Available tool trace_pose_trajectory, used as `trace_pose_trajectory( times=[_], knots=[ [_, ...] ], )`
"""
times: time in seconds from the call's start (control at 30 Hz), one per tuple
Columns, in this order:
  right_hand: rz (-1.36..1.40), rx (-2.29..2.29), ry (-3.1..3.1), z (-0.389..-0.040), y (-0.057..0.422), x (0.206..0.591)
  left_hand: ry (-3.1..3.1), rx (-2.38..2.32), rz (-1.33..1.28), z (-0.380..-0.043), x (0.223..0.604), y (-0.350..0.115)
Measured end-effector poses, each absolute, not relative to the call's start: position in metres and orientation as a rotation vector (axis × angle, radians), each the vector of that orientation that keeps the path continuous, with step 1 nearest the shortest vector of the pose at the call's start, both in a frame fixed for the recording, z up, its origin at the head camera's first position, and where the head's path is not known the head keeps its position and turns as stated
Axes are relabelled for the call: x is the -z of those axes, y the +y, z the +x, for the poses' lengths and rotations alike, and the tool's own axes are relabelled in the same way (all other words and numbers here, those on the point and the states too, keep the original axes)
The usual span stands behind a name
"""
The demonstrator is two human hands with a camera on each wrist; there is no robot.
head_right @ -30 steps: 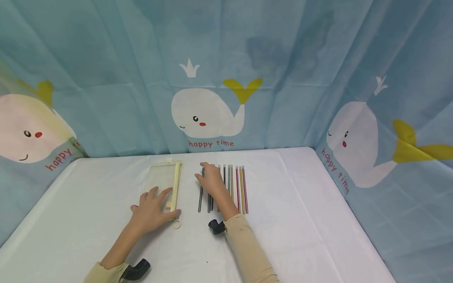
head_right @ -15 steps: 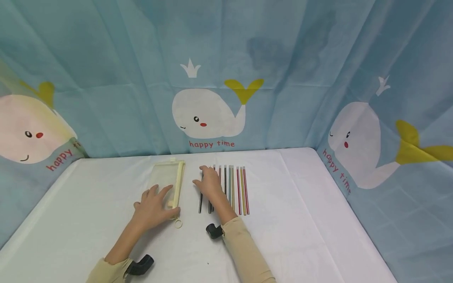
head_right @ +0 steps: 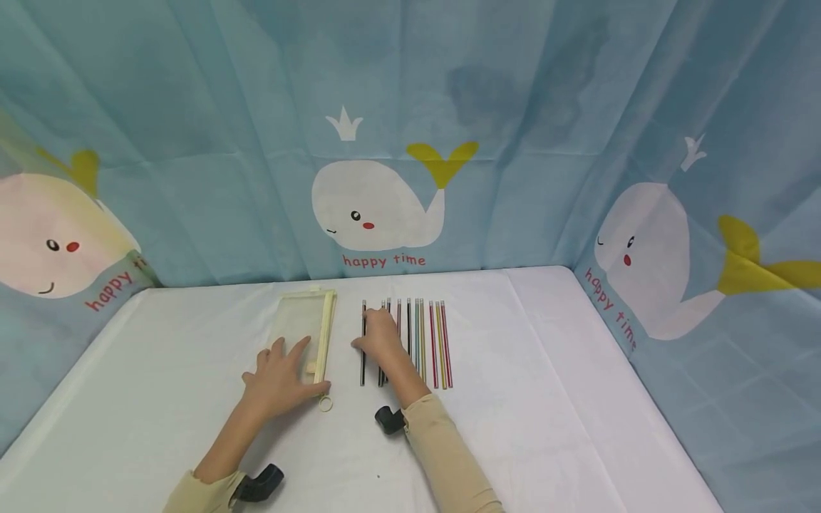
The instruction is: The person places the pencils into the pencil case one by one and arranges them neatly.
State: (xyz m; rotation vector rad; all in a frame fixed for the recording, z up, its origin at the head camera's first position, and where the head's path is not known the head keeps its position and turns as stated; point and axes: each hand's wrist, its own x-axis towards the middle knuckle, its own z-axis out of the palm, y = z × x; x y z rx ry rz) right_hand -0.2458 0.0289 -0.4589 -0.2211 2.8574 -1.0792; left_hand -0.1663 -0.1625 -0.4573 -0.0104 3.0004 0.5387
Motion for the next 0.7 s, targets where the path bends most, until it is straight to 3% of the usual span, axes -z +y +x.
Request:
trace_pose_trajectory(
  times=[0.7],
  knots=[
    [-0.232,1.027,2.854,-0.2489,0.0331,0.4558,2.964,-0.578,-0.079,-0.1614,0.4497,-0.1611]
  ],
)
